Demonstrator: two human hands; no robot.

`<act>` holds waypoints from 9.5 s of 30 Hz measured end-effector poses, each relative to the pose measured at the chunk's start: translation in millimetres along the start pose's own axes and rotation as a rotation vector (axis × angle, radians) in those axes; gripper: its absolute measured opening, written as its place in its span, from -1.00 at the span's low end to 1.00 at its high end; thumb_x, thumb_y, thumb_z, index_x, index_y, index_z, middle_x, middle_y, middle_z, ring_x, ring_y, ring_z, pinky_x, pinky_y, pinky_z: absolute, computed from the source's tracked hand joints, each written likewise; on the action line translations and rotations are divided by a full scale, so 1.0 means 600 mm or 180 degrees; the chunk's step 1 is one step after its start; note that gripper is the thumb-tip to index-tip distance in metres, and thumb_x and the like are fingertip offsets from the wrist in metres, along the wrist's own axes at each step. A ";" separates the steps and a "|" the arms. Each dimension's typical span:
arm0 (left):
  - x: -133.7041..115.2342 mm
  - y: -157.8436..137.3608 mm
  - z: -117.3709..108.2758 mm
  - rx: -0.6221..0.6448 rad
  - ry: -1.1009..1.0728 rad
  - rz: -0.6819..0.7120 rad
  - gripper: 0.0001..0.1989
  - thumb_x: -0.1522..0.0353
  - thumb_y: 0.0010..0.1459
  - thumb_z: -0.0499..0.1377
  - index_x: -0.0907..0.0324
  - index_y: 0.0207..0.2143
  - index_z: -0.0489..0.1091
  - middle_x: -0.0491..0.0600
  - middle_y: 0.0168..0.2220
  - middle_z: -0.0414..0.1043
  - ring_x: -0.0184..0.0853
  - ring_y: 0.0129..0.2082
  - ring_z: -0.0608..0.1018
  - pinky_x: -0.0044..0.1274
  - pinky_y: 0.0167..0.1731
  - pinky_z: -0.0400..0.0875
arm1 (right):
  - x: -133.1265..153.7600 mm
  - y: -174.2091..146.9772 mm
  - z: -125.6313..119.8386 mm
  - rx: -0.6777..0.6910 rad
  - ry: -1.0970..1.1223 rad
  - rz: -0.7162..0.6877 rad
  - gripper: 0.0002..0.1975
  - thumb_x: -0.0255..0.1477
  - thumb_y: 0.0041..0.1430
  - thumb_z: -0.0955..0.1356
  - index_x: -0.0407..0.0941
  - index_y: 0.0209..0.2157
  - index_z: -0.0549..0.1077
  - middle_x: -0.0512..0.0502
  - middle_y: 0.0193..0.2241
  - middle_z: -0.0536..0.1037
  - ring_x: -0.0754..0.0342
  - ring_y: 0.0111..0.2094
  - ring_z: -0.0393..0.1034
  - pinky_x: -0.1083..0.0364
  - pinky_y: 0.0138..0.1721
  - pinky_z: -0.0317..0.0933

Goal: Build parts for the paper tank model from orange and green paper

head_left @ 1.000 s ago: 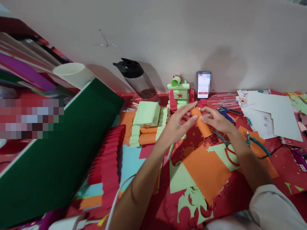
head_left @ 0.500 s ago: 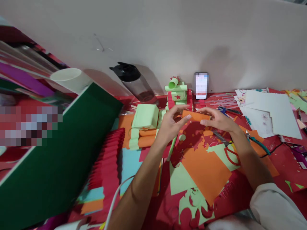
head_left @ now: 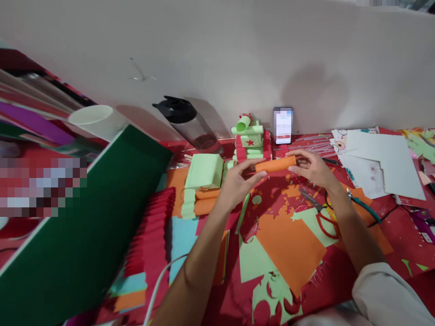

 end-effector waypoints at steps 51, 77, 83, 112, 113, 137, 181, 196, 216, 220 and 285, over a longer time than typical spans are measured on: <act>-0.080 -0.047 -0.049 0.0479 0.2429 0.0274 -0.32 0.12 0.32 0.16 0.14 0.39 0.12 0.20 0.24 0.36 0.05 0.26 0.43 -0.11 0.22 0.41 | 0.003 -0.020 -0.103 -0.0927 -0.0029 -0.0018 -0.68 -0.17 0.27 0.46 0.06 -0.01 0.45 -0.08 -0.02 0.55 -0.03 -0.24 0.58 -0.09 -0.16 0.54; 0.007 -0.058 -0.003 0.1198 0.2300 -0.0926 -0.21 -0.03 0.39 0.03 0.05 0.52 -0.09 0.26 0.34 0.27 -0.05 -0.10 0.64 -0.25 -0.05 0.52 | 0.021 -0.017 -0.050 -0.0246 -0.0428 0.0095 -0.73 -0.23 0.30 0.42 -0.02 -0.03 0.48 -0.10 -0.04 0.55 -0.01 -0.15 0.50 0.01 -0.16 0.43; 0.093 -0.086 -0.045 0.2004 0.3059 -0.1849 -0.41 0.19 0.33 0.07 0.15 0.35 0.19 0.21 0.03 0.59 0.10 0.01 0.62 -0.28 -0.10 0.46 | 0.033 -0.017 -0.004 0.0145 -0.0618 0.0120 -0.74 -0.24 0.32 0.41 -0.03 -0.02 0.50 -0.11 -0.02 0.57 -0.05 -0.07 0.48 0.02 -0.15 0.38; 0.087 -0.092 -0.018 0.2029 0.3372 -0.1880 -0.35 0.44 0.22 -0.01 0.25 0.37 0.07 0.19 -0.26 0.60 0.04 -0.22 0.66 -0.38 -0.36 0.40 | 0.013 -0.029 0.082 0.1356 -0.1665 -0.0023 -0.71 -0.23 0.32 0.41 0.01 0.03 0.46 -0.12 -0.04 0.55 -0.05 -0.17 0.45 -0.01 -0.11 0.32; 0.075 -0.085 -0.024 0.1877 0.3420 -0.1787 -0.39 0.45 0.26 -0.05 0.25 0.37 0.09 0.22 -0.23 0.60 0.06 -0.20 0.65 -0.35 -0.32 0.42 | 0.015 -0.029 0.081 0.1346 -0.1673 -0.0026 -0.72 -0.23 0.32 0.41 0.01 0.02 0.46 -0.11 -0.05 0.55 -0.05 -0.17 0.45 0.00 -0.12 0.31; -0.023 -0.041 0.007 0.1542 0.1544 -0.0070 -0.46 -0.09 0.35 0.09 0.12 0.06 0.50 0.05 -0.01 0.61 -0.10 -0.07 0.61 -0.37 -0.08 0.48 | 0.019 -0.027 0.068 0.1305 -0.1717 -0.0078 -0.72 -0.23 0.32 0.43 -0.09 -0.03 0.55 -0.13 -0.16 0.58 0.02 -0.24 0.45 0.06 -0.17 0.29; -0.037 -0.045 0.023 0.1430 0.1859 0.0610 -0.49 0.04 0.47 0.01 0.14 0.18 0.49 0.14 0.09 0.55 -0.06 0.08 0.57 -0.23 0.06 0.49 | 0.031 -0.021 0.034 0.0987 -0.1456 -0.0292 -0.81 -0.39 0.40 0.34 -0.06 -0.12 0.62 -0.12 -0.13 0.67 0.00 -0.14 0.53 0.05 -0.06 0.31; -0.038 -0.044 0.031 0.1485 0.1878 0.0509 -0.49 0.02 0.46 0.01 0.16 0.16 0.47 0.14 0.09 0.54 -0.03 0.10 0.56 -0.21 0.09 0.47 | 0.033 -0.020 0.036 0.0983 -0.1498 -0.0329 -0.80 -0.37 0.42 0.33 -0.06 -0.14 0.63 -0.12 -0.14 0.67 -0.02 -0.12 0.53 0.03 -0.03 0.30; -0.045 -0.044 0.037 0.1472 0.1815 0.0632 -0.51 0.05 0.47 -0.02 0.09 0.19 0.47 0.13 0.07 0.54 -0.06 0.10 0.54 -0.22 0.09 0.47 | -0.136 -0.077 -0.201 0.0131 -0.3093 0.2203 -0.53 0.09 0.21 0.35 -0.04 -0.42 0.41 -0.08 -0.41 0.58 -0.04 -0.40 0.42 0.04 -0.36 0.09; -0.040 -0.043 0.036 0.1468 0.1583 0.0660 -0.53 0.06 0.47 0.01 0.07 0.21 0.49 0.11 0.06 0.55 -0.09 0.10 0.54 -0.23 0.12 0.45 | -0.166 -0.059 -0.159 0.0684 -0.2710 0.1990 -0.49 0.10 0.24 0.32 -0.04 -0.48 0.32 -0.03 -0.48 0.49 0.02 -0.44 0.37 0.07 -0.37 0.07; 0.027 -0.035 0.007 0.0424 -0.1347 -0.1277 -0.41 0.00 0.03 0.46 0.08 0.05 0.55 -0.01 -0.20 0.52 -0.29 -0.26 0.48 -0.53 -0.33 0.36 | 0.075 -0.036 -0.036 -0.0751 -0.1500 -0.0531 -0.55 0.00 0.21 0.40 -0.01 -0.51 0.24 0.00 -0.53 0.34 -0.01 -0.46 0.29 0.00 -0.36 0.26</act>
Point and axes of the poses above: each hand's wrist, its own y-axis towards the middle knuckle, its own z-axis out of the palm, x = y × z, the point moved 10 cm from there along y, towards the middle knuckle
